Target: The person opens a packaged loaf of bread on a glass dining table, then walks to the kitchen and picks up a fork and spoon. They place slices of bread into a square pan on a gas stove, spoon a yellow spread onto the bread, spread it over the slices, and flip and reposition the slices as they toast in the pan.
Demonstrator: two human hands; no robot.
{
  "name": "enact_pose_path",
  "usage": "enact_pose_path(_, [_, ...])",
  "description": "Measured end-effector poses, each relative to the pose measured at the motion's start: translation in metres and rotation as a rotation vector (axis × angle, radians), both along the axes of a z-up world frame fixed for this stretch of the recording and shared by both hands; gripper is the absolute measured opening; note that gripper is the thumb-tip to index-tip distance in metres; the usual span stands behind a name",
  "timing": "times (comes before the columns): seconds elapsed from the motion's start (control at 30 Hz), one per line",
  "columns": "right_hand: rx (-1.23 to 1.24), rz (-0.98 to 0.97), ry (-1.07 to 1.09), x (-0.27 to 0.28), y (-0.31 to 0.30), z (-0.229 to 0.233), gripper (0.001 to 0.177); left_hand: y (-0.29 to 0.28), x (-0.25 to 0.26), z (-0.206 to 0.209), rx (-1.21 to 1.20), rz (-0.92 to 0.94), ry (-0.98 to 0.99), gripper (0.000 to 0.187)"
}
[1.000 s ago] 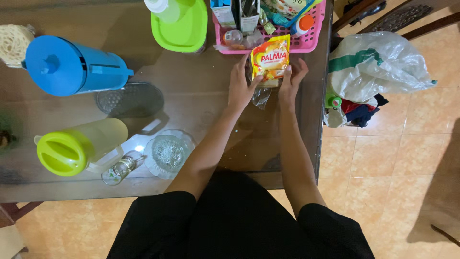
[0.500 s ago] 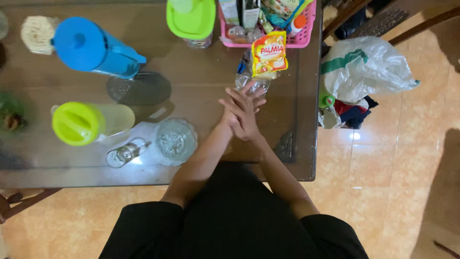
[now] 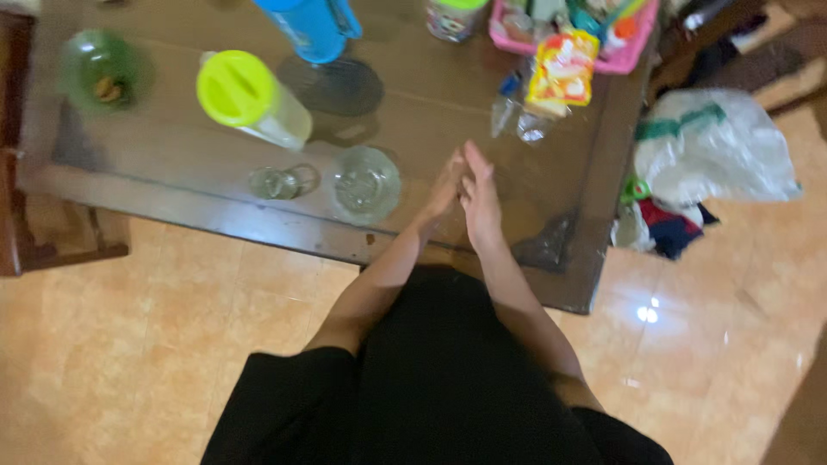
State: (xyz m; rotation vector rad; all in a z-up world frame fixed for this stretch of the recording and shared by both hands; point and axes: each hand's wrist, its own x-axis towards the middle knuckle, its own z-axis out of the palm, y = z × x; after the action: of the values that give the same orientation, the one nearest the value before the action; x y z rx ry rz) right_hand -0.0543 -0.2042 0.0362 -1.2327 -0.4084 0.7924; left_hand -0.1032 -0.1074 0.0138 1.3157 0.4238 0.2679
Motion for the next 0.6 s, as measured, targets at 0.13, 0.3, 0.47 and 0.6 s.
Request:
enact_pose_path(0.13, [0.033, 0.191, -0.952, -0.022, 0.009, -0.019, 0.066, -0.004, -0.021, -0.008, -0.866, 0.221, -0.005, 0.081])
enact_pose_path(0.3, [-0.598, 0.327, -0.971, 0.019, 0.022, -0.067, 0.065, -0.016, -0.084, 0.003, -0.398, 0.174, -0.039, 0.083])
enact_pose_path(0.47, [-0.073, 0.275, 0.473, -0.065, 0.044, -0.065, 0.066, 0.0, -0.13, -0.041, 0.862, 0.243, 0.083, 0.065])
enact_pose_path(0.6, [-0.133, 0.295, 0.071, -0.157, 0.033, -0.03, 0.061, 0.024, -0.177, -0.092, 0.745, 0.464, 0.259, 0.073])
